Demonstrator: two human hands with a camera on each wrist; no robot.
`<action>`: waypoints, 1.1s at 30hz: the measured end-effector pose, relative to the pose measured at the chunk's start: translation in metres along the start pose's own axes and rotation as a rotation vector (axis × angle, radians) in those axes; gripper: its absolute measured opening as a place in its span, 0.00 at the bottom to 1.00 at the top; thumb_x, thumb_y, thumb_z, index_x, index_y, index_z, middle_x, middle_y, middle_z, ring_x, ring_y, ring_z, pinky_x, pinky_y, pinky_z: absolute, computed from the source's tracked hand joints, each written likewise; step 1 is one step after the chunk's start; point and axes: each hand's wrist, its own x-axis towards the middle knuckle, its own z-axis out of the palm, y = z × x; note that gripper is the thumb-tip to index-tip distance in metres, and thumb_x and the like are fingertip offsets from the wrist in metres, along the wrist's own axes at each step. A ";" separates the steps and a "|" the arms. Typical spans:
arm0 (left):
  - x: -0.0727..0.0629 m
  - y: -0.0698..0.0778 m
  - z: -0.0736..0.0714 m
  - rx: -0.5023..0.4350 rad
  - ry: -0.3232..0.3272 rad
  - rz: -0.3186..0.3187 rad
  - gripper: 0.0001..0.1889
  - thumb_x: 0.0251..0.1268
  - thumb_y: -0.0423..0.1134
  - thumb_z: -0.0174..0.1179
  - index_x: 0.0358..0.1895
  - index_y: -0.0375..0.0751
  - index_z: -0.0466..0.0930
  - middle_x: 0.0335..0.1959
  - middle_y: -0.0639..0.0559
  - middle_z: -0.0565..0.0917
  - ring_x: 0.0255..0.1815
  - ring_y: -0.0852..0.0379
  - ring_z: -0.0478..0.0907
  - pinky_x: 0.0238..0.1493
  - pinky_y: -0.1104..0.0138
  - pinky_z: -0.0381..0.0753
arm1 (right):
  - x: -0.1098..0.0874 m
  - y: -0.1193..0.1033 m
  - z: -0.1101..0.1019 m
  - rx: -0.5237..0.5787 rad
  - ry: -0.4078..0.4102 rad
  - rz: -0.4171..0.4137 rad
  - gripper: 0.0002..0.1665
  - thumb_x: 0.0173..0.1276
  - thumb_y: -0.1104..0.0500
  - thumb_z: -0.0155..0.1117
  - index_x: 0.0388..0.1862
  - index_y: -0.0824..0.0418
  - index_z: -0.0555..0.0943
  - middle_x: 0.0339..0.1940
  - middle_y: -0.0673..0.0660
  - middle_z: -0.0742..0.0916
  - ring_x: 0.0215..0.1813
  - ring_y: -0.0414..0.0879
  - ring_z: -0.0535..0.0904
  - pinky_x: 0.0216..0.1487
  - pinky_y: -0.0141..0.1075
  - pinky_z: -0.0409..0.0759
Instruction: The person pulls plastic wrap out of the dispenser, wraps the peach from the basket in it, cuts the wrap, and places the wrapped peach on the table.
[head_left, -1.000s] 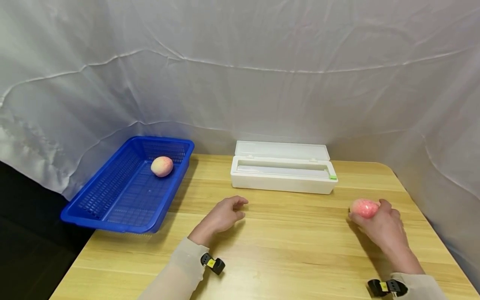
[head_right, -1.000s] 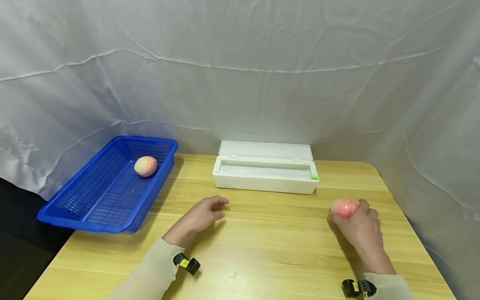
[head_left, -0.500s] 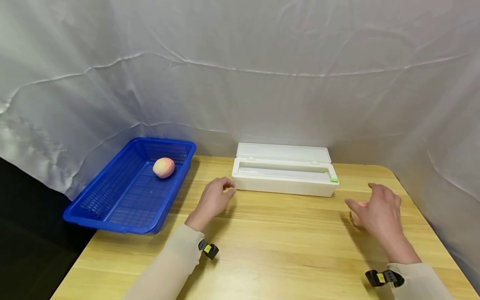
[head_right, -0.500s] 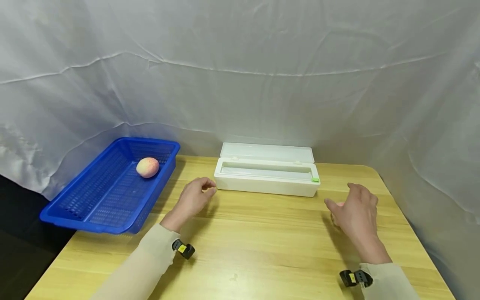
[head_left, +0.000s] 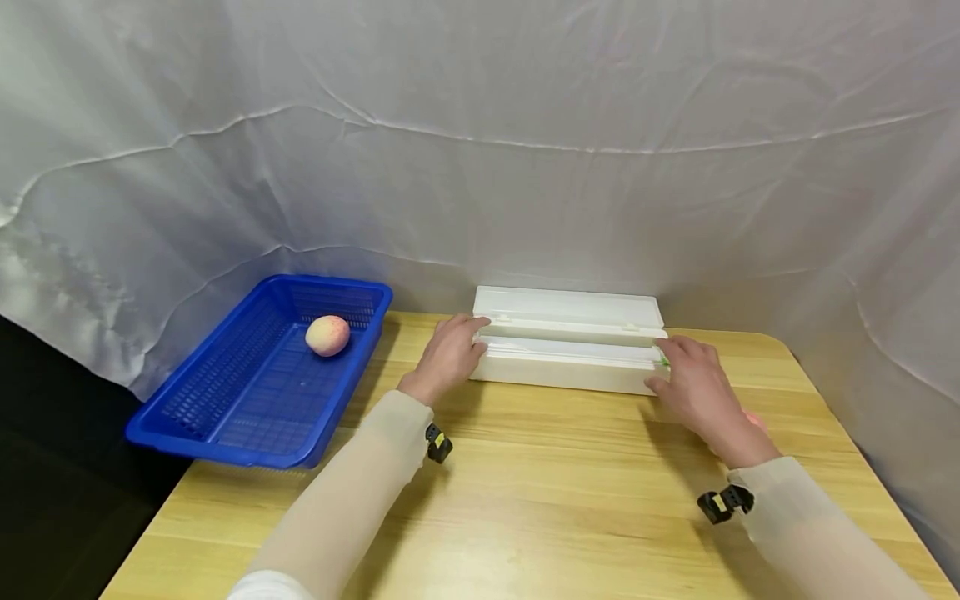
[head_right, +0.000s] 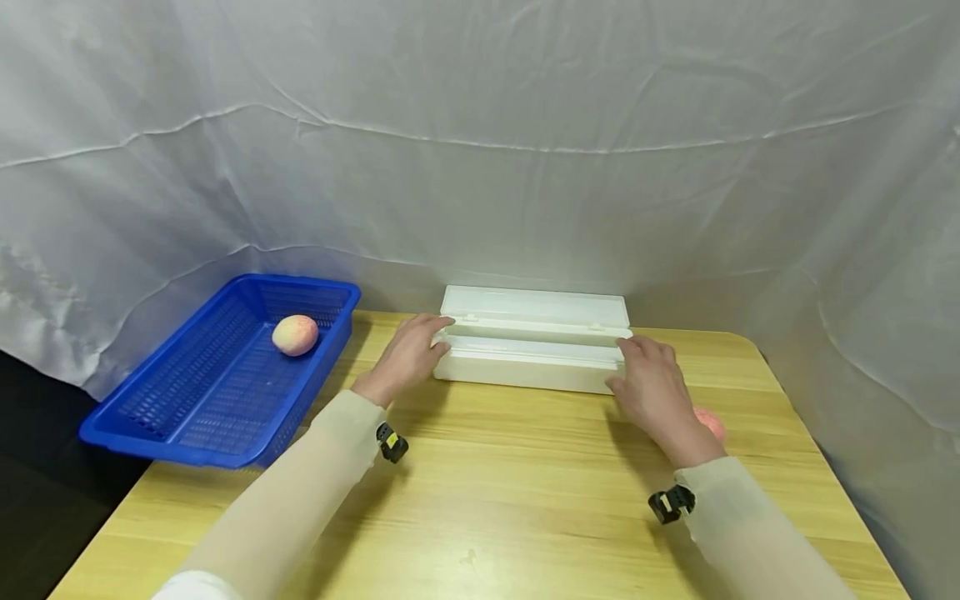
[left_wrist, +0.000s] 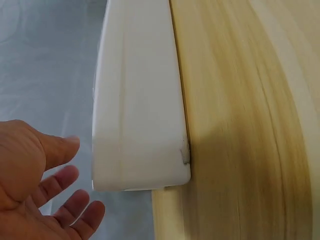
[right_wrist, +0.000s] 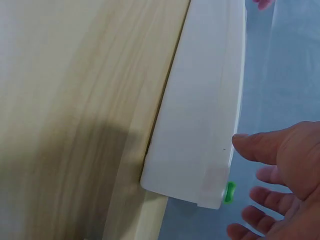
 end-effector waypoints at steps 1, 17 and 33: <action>0.002 -0.001 0.001 0.009 -0.011 0.016 0.22 0.78 0.35 0.61 0.72 0.42 0.78 0.69 0.42 0.80 0.73 0.43 0.74 0.76 0.53 0.68 | 0.002 0.000 0.000 -0.006 -0.014 -0.003 0.39 0.73 0.59 0.68 0.77 0.72 0.67 0.74 0.79 0.69 0.72 0.81 0.60 0.69 0.74 0.63; 0.022 -0.002 0.003 0.090 -0.084 0.086 0.14 0.78 0.38 0.63 0.61 0.43 0.88 0.59 0.50 0.89 0.65 0.49 0.82 0.79 0.54 0.65 | 0.016 0.009 0.001 -0.026 -0.107 0.001 0.36 0.76 0.59 0.65 0.76 0.73 0.67 0.73 0.82 0.69 0.71 0.81 0.63 0.70 0.73 0.64; 0.028 -0.001 0.020 -0.165 0.072 -0.181 0.11 0.83 0.45 0.57 0.50 0.44 0.86 0.46 0.50 0.89 0.46 0.51 0.82 0.50 0.57 0.82 | 0.021 0.010 -0.001 0.026 -0.182 0.073 0.39 0.78 0.55 0.63 0.80 0.71 0.63 0.77 0.80 0.66 0.75 0.79 0.59 0.74 0.73 0.59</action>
